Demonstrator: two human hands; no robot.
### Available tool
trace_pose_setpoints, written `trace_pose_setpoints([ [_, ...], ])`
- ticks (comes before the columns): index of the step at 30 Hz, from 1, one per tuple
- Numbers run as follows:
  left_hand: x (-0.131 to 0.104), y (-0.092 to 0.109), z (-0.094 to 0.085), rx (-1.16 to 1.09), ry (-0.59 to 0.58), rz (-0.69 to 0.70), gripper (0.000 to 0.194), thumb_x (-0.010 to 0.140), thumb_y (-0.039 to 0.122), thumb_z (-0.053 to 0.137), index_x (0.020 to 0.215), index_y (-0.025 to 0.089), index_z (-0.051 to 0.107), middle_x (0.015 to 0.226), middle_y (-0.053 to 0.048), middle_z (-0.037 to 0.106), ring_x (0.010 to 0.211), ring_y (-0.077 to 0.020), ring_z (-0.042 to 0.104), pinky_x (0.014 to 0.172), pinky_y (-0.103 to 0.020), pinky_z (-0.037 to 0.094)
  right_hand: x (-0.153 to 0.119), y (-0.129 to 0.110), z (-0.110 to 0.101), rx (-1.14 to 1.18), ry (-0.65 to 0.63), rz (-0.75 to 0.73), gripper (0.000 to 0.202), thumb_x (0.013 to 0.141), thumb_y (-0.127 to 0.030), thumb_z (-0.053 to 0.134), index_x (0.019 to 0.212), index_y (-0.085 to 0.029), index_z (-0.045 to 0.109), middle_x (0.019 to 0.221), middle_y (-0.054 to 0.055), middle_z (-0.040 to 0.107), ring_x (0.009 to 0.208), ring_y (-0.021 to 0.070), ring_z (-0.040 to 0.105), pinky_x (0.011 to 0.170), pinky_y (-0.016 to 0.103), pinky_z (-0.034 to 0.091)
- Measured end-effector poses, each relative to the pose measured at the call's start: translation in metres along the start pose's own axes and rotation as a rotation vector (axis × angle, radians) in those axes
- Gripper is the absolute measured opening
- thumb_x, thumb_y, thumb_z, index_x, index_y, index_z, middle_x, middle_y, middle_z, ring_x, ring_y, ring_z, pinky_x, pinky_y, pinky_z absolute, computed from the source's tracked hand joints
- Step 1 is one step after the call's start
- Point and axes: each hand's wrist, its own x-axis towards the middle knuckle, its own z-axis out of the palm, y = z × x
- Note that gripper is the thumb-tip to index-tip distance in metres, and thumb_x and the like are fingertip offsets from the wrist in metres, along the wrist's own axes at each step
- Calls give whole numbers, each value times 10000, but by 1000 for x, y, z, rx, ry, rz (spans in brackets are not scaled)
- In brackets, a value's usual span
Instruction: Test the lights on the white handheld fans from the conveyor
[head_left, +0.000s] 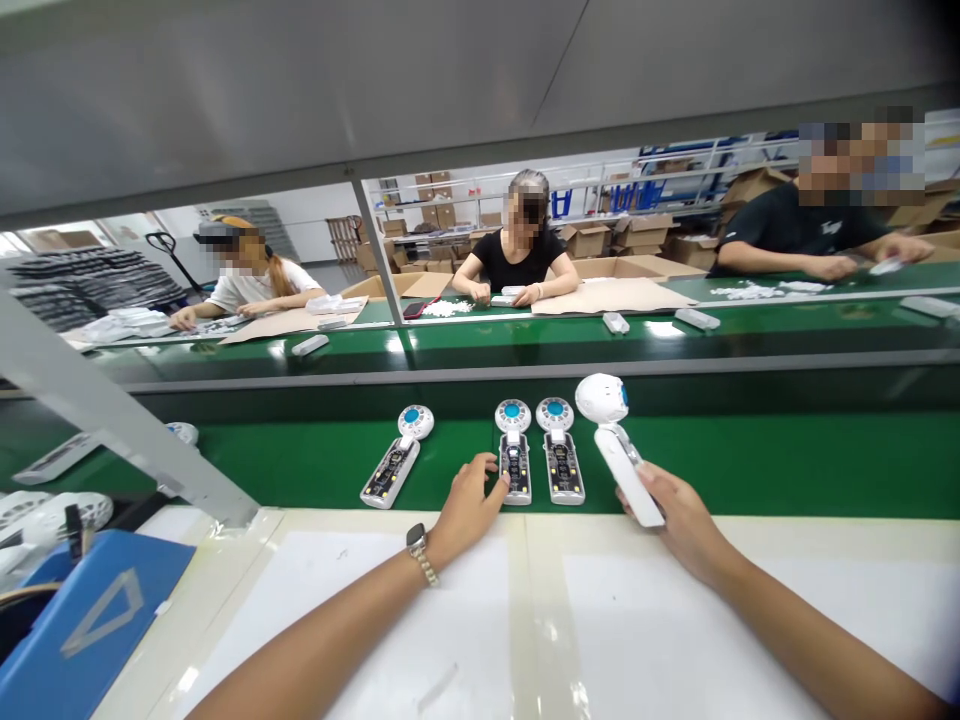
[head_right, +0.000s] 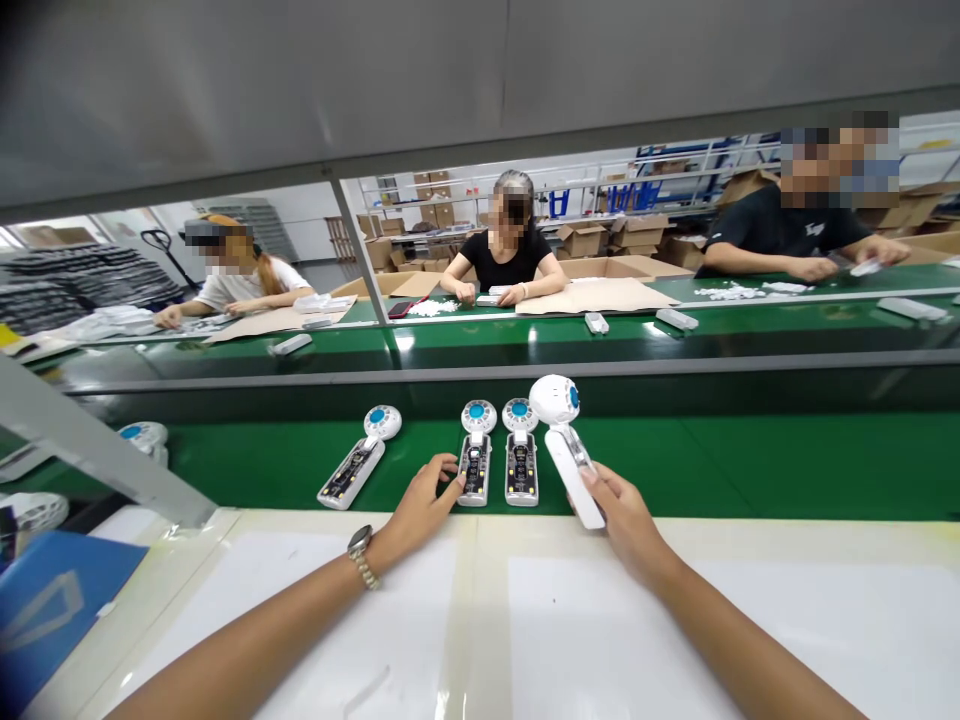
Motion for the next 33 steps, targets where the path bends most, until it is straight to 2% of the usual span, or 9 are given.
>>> trace_pose_setpoints([
  [4, 0, 0, -1, 49, 56, -36, 402, 835, 399, 442, 1155, 156, 410, 1094, -114, 529, 1021, -253, 488, 892, -407, 355, -11, -4, 10, 84, -85, 32, 405, 700, -454, 657, 985, -197, 526, 648, -2, 600, 534, 118, 490, 455, 210, 345],
  [8, -1, 3, -1, 65, 117, -71, 523, 826, 414, 450, 1234, 117, 314, 1152, -152, 473, 1097, -278, 453, 918, -422, 330, -13, -3, 15, 71, -58, 21, 505, 639, -441, 715, 1033, -233, 477, 670, -14, 602, 592, 148, 544, 486, 224, 378],
  [13, 0, 4, -2, 41, 151, -77, 518, 765, 381, 534, 1186, 135, 359, 1118, -133, 472, 1071, -284, 460, 910, -416, 336, -15, -6, 21, 65, -16, 18, 584, 659, -462, 686, 1140, -223, 456, 777, 23, 633, 645, 182, 570, 527, 261, 407],
  [18, 4, 0, -6, 21, 210, -86, 553, 684, 271, 598, 1169, 129, 373, 1155, -148, 440, 1087, -300, 437, 899, -419, 347, -18, -13, 24, 67, 6, 13, 539, 666, -465, 676, 1110, -210, 507, 819, 34, 641, 708, 204, 588, 564, 269, 419],
  [20, 7, -1, -8, -84, 226, -140, 601, 639, 206, 625, 1177, 133, 366, 1166, -145, 445, 1058, -287, 466, 898, -412, 352, -18, -15, 25, 64, 1, 24, 542, 671, -462, 671, 1119, -204, 510, 778, 31, 641, 684, 205, 587, 556, 274, 417],
  [22, 10, -3, -9, -282, 265, -231, 635, 608, 158, 646, 1177, 142, 366, 1180, -139, 457, 1021, -268, 501, 890, -396, 366, -18, -15, 25, 77, -2, 35, 535, 679, -448, 672, 1125, -199, 514, 741, 27, 641, 665, 197, 583, 549, 272, 418],
  [26, 16, -9, -11, -542, 390, -357, 532, 692, 233, 630, 1153, 159, 375, 1167, -134, 491, 1030, -244, 516, 858, -357, 406, -17, -14, 22, 144, 8, 87, 438, 676, -407, 694, 1040, -203, 563, 769, 30, 658, 660, 172, 583, 538, 251, 427],
  [29, 19, -13, -16, -636, 460, -365, 477, 767, 315, 573, 1166, 178, 351, 1168, -129, 494, 1038, -214, 525, 835, -320, 429, -17, -14, 18, 206, 14, 157, 403, 668, -373, 712, 1010, -216, 565, 820, 34, 676, 704, 180, 608, 572, 259, 457],
  [33, 21, -8, -25, -762, 422, -296, 351, 745, 268, 572, 1057, 152, 457, 1005, -85, 576, 887, -163, 583, 767, -278, 457, -17, -15, 19, 228, -20, 141, 399, 653, -329, 732, 998, -227, 561, 878, 46, 687, 801, 215, 634, 642, 291, 483],
])
